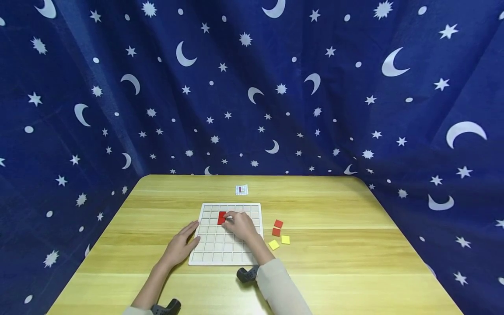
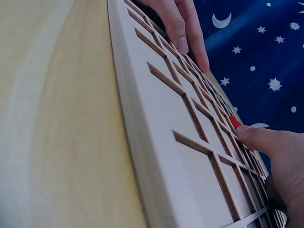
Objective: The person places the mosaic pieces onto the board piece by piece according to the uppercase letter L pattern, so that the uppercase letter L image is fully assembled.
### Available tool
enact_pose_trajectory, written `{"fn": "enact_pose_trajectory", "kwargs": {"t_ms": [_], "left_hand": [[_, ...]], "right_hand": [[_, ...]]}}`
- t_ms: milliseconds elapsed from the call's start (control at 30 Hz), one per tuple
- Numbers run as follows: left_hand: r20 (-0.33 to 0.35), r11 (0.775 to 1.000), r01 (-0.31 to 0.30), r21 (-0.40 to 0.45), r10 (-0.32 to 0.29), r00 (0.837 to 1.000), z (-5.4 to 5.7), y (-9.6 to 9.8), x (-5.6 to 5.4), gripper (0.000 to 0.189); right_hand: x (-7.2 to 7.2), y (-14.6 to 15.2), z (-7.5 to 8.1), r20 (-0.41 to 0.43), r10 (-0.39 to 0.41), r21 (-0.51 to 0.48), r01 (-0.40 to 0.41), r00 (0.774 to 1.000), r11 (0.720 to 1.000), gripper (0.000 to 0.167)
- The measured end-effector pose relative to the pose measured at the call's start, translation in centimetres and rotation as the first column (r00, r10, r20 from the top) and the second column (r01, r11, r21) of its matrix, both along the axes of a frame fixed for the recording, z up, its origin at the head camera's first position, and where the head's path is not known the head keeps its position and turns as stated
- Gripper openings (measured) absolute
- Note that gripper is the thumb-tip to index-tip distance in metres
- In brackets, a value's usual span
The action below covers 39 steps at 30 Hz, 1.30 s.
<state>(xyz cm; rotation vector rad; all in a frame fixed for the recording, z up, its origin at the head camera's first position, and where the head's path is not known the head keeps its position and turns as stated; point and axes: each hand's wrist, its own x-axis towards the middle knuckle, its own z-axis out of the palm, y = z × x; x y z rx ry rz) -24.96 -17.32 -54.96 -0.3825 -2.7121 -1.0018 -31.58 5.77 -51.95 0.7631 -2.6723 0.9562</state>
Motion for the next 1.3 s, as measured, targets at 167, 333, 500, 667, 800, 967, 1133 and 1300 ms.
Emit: {"fn": "enact_pose_trajectory", "kwargs": {"t_ms": [167,333,500,667,800,967,1133,1300], "left_hand": [[0.025,1.0,-0.001,-0.001,0.001,1.0,0.1,0.0,0.0,0.053],[0.027,1.0,-0.002,-0.006,0.002,1.0,0.2,0.0,0.0,0.053],[0.032,1.0,-0.005,0.0,0.005,0.999,0.2,0.0,0.1,0.052],[0.035,1.0,0.001,0.0,-0.001,0.999,0.2,0.0,0.1,0.053],[0.026,1.0,0.001,-0.001,-0.001,1.0,0.1,0.0,0.0,0.053],[0.021,1.0,0.003,0.005,-0.003,1.0,0.1,0.0,0.1,0.053],[0.016,1.0,0.005,-0.004,-0.005,1.0,-0.1,-0.1,0.0,0.053],[0.023,1.0,0.003,-0.002,-0.003,1.0,0.0,-0.1,-0.1,0.052]], "right_hand": [[0.1,0.0,0.1,0.005,-0.002,0.002,0.002,1.0,1.0,0.024],[0.3,0.2,0.1,-0.001,0.012,-0.025,-0.012,1.0,1.0,0.027],[0.8,1.2,0.2,0.003,0.008,-0.093,-0.007,1.0,0.996,0.027],[1.3,2.9,-0.1,-0.003,-0.027,-0.159,0.026,1.0,0.987,0.019],[1.7,4.5,-0.2,-0.006,-0.066,-0.207,0.063,0.998,0.976,0.018],[2.2,7.1,-0.1,-0.029,-0.109,-0.212,0.101,0.994,0.972,0.018],[2.5,10.2,0.0,-0.056,-0.159,-0.193,0.146,0.986,0.97,0.021],[2.6,13.1,-0.1,-0.04,-0.23,-0.184,0.219,0.972,0.958,0.022]]}}
